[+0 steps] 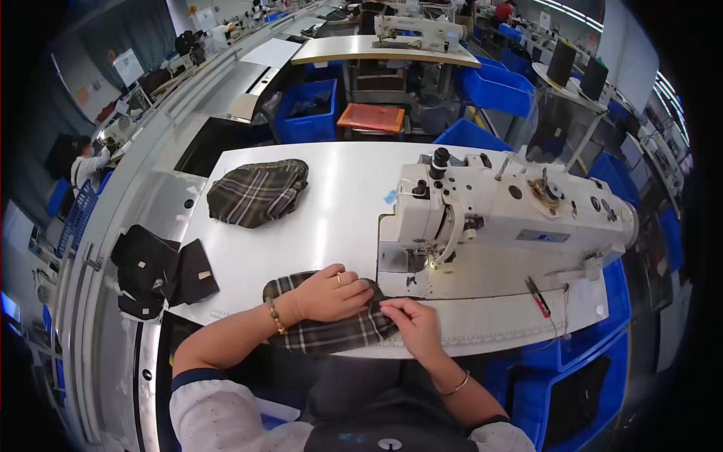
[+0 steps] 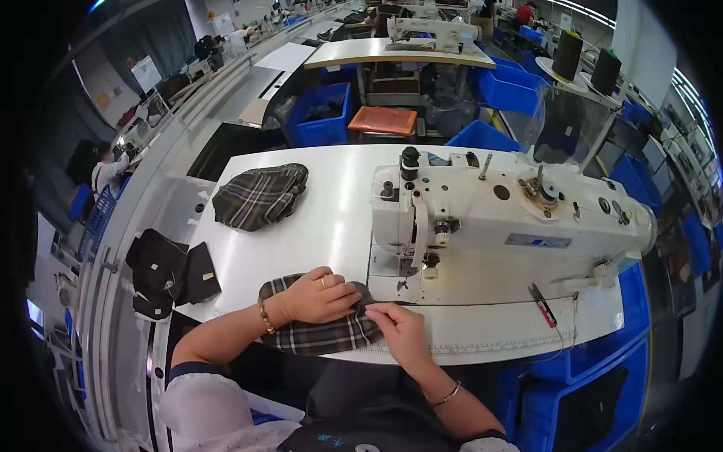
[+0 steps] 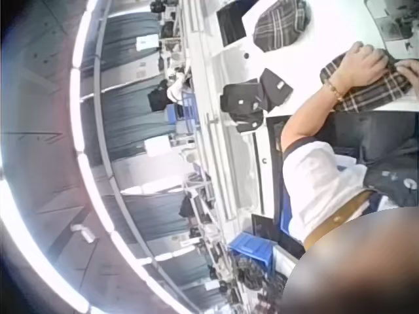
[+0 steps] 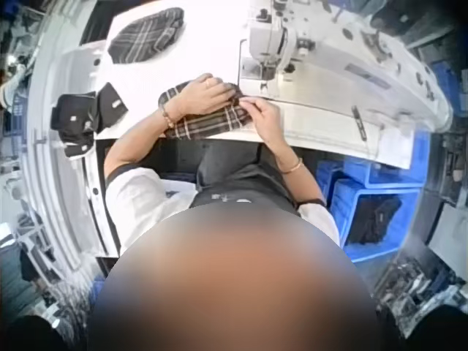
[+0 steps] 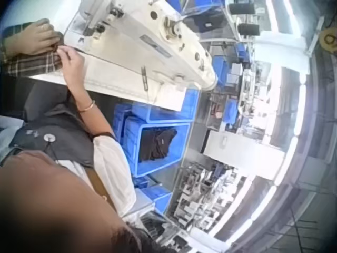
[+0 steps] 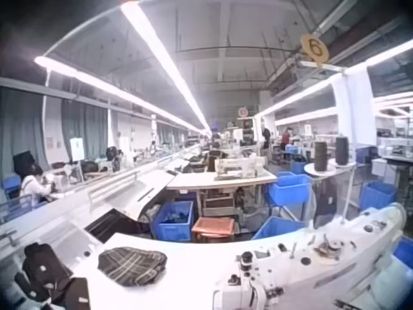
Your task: Sewing and assembling small fabric items using an industrial sewing machine.
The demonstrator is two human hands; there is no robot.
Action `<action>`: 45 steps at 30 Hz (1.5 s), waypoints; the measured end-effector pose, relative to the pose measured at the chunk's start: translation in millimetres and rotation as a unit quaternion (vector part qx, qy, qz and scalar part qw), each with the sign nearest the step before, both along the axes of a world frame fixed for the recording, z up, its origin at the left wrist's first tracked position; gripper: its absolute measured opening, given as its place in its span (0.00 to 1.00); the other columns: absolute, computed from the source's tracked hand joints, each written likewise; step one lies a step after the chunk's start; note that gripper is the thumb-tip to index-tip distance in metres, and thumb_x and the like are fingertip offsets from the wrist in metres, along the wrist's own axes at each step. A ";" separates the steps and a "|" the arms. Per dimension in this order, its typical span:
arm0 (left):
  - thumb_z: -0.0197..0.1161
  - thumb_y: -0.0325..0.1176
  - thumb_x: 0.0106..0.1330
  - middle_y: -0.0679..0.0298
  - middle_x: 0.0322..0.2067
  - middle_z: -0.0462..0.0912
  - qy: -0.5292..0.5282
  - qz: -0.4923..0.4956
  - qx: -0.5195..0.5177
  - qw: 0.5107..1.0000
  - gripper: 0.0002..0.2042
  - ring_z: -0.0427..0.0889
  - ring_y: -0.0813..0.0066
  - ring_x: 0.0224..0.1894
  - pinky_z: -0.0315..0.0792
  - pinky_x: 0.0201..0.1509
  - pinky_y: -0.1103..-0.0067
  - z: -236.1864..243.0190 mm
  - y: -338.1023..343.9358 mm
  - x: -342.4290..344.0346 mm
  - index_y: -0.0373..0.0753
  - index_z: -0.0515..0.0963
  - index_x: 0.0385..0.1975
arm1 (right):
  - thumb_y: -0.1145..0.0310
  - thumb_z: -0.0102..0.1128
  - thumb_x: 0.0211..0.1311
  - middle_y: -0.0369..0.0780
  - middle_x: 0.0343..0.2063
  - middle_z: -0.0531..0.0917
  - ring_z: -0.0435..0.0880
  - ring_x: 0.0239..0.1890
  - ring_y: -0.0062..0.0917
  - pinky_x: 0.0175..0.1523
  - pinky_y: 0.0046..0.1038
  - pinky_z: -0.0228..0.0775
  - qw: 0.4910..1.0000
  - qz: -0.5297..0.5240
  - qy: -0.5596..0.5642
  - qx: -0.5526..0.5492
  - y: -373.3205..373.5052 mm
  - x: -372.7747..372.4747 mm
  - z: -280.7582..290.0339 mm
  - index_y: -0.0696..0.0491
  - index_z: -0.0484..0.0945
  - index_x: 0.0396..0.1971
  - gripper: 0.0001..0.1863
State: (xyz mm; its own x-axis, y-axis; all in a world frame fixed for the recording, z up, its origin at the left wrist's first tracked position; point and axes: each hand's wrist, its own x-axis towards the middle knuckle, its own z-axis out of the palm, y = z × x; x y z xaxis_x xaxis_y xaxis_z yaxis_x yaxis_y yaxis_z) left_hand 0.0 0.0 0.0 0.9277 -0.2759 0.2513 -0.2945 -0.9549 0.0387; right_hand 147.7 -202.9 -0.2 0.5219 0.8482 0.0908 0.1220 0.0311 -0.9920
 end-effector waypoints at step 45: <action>0.77 0.46 0.55 0.59 0.27 0.86 -0.149 0.775 -0.203 0.579 0.19 0.85 0.71 0.30 0.76 0.36 0.75 8.2 135.6 -305.5 0.35 0.83 0.32 | 0.82 0.68 0.56 0.31 0.32 0.83 0.70 0.27 0.08 0.32 0.13 0.63 0.998 0.048 -0.026 -0.023 2.9 6.6 -0.9 0.60 0.85 0.45 0.15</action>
